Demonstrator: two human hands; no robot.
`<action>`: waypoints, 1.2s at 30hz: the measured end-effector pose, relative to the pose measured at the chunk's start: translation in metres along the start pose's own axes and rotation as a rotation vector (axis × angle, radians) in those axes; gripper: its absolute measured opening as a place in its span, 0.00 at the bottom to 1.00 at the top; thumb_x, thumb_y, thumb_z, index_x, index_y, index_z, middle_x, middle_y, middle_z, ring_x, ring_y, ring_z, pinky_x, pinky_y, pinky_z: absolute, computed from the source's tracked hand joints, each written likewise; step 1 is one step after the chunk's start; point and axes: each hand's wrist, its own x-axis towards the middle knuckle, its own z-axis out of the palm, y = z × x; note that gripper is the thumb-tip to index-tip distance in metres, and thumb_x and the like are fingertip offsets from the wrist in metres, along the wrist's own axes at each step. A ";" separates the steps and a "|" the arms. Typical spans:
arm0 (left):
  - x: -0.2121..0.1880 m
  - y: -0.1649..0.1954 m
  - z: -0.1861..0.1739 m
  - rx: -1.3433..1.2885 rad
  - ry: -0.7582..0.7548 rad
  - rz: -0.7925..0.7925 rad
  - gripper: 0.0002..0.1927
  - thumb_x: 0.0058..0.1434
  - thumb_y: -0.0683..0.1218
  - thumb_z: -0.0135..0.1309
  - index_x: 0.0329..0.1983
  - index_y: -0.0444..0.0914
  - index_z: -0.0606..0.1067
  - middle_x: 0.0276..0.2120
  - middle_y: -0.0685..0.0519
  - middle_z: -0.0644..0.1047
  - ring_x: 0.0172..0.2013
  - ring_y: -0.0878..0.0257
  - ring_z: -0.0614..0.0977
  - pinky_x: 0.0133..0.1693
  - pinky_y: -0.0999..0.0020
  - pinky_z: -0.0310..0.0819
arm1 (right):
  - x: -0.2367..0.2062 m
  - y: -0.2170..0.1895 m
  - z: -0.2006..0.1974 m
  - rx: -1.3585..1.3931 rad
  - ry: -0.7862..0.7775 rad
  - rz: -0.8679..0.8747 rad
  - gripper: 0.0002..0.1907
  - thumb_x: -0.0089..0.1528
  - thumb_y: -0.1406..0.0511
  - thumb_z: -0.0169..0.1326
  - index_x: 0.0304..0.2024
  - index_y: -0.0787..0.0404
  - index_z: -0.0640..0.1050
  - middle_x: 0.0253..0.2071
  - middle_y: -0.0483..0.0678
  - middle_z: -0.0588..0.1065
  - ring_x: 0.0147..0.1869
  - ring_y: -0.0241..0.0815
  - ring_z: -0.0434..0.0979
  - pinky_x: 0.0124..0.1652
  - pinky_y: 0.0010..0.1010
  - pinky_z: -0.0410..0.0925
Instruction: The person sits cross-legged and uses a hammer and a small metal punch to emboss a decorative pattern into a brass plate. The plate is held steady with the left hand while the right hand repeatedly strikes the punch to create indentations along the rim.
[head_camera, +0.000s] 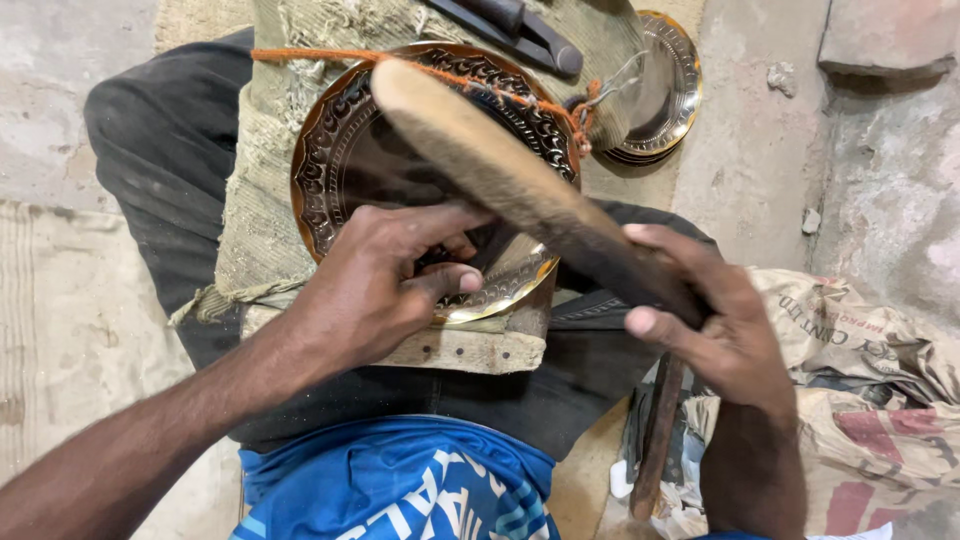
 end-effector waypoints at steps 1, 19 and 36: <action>0.000 0.000 0.000 0.022 -0.002 0.002 0.28 0.56 0.39 0.63 0.62 0.36 0.73 0.50 0.48 0.83 0.42 0.61 0.88 0.43 0.66 0.83 | 0.000 -0.001 0.001 -0.038 0.012 0.010 0.33 0.60 0.61 0.65 0.67 0.57 0.72 0.45 0.48 0.80 0.39 0.32 0.76 0.41 0.22 0.67; 0.000 0.000 -0.001 0.035 -0.046 -0.028 0.25 0.56 0.41 0.62 0.59 0.39 0.76 0.48 0.48 0.84 0.43 0.60 0.88 0.44 0.64 0.81 | -0.004 -0.003 0.010 -0.008 -0.018 -0.080 0.33 0.64 0.56 0.61 0.69 0.54 0.68 0.43 0.48 0.77 0.44 0.34 0.76 0.44 0.26 0.68; -0.001 0.009 0.006 0.014 0.056 -0.133 0.29 0.55 0.40 0.64 0.62 0.39 0.73 0.37 0.49 0.86 0.35 0.63 0.88 0.33 0.66 0.82 | -0.008 0.014 -0.006 -0.112 0.034 -0.111 0.33 0.65 0.55 0.64 0.69 0.56 0.71 0.46 0.48 0.79 0.45 0.35 0.78 0.48 0.27 0.70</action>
